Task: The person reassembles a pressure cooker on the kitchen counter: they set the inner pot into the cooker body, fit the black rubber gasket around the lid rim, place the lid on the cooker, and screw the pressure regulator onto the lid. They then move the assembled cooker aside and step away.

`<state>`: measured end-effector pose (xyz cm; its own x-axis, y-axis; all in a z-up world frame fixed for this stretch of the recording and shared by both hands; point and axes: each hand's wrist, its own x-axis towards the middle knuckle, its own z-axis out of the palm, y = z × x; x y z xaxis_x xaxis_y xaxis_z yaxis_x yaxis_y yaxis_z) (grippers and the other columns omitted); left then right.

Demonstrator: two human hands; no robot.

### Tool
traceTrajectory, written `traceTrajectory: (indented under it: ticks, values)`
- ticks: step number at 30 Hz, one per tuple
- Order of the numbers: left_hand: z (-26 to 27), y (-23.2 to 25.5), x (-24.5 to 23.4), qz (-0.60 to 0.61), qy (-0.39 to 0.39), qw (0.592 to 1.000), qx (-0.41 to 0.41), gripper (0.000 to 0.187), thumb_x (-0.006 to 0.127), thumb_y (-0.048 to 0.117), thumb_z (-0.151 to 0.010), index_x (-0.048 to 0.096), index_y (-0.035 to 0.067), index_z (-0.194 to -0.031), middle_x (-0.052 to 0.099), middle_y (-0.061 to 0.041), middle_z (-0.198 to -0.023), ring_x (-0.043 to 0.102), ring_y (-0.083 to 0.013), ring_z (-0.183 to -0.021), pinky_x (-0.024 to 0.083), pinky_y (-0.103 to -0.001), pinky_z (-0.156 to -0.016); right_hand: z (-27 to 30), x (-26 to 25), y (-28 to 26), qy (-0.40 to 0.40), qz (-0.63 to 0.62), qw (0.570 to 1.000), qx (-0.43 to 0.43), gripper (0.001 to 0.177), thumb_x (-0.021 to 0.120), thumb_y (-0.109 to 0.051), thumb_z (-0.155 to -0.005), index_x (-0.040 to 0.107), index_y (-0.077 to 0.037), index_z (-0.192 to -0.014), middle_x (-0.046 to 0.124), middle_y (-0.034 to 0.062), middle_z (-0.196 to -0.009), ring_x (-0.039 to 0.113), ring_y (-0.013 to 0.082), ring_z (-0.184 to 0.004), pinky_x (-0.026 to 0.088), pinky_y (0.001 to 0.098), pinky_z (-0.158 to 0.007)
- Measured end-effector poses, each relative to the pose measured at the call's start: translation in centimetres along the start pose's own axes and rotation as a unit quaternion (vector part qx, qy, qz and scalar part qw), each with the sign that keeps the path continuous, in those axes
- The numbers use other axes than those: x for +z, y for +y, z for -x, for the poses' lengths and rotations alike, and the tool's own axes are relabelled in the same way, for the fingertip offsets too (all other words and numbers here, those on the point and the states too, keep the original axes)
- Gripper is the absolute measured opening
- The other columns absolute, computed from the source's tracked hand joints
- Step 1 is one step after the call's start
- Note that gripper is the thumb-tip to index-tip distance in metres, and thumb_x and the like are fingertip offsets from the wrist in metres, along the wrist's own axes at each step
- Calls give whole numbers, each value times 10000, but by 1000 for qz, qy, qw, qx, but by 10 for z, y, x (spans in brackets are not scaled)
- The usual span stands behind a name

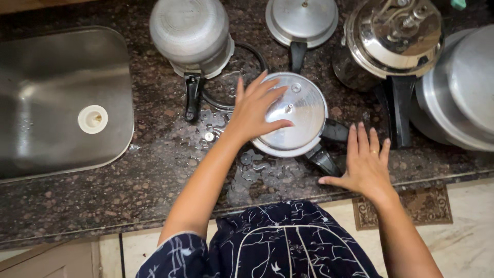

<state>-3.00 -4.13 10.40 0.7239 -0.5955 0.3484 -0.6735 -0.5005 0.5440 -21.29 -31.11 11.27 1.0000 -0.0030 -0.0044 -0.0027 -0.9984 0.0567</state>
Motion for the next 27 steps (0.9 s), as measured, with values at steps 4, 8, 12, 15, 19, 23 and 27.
traceTrajectory:
  ticks: [4,8,12,15,19,23,27]
  values:
    - [-32,6,4,-46,-114,990,62,907,818,707,-629,654,178,-1348,545,-66,-1492,371,-319,-1471,103,-730,-1161,0,2,-3,-20,-28,999,24,1438,886,-655,-426,294,80,-1510,405,276,-1485,387,481,-1347,270,657,-1141]
    - [-32,-5,7,-20,-84,992,95,886,783,719,-680,659,182,-1374,554,-81,-1507,401,-341,-1464,207,-669,-1183,-4,-2,0,-5,-90,996,26,1357,941,-521,-408,350,26,-1500,443,251,-1447,408,476,-1312,285,622,-1151]
    - [-24,-12,14,-18,-84,991,99,856,787,703,-704,665,186,-1376,563,-78,-1508,413,-341,-1470,256,-632,-1197,-3,-2,1,-8,-105,994,30,1342,964,-474,-395,377,18,-1497,451,248,-1431,413,484,-1302,288,593,-1151]
    - [-26,-13,15,-19,-83,991,103,856,790,699,-701,664,184,-1373,564,-79,-1505,417,-340,-1463,264,-626,-1194,-4,0,0,-4,-103,994,37,1349,974,-450,-376,382,17,-1495,451,247,-1427,413,489,-1298,279,591,-1147]
    - [-24,-13,15,-20,-84,991,104,858,790,699,-702,662,184,-1377,562,-74,-1507,415,-338,-1466,264,-621,-1196,0,7,1,17,-114,993,33,1315,976,-403,-362,412,16,-1474,476,246,-1398,423,483,-1276,293,578,-1136]
    - [-24,-14,14,-12,-99,989,108,849,792,695,-698,656,209,-1380,558,-59,-1513,412,-326,-1472,250,-614,-1208,8,18,2,92,-148,984,48,999,925,-232,-524,550,-48,-1431,597,185,-1363,531,393,-1252,395,523,-1096]
    - [-28,-18,13,-10,-110,986,123,867,796,690,-692,638,218,-1403,542,-57,-1527,405,-320,-1474,230,-618,-1214,11,27,5,140,-162,975,56,786,909,-162,-577,666,-79,-1320,696,146,-1237,616,349,-1093,475,459,-976]
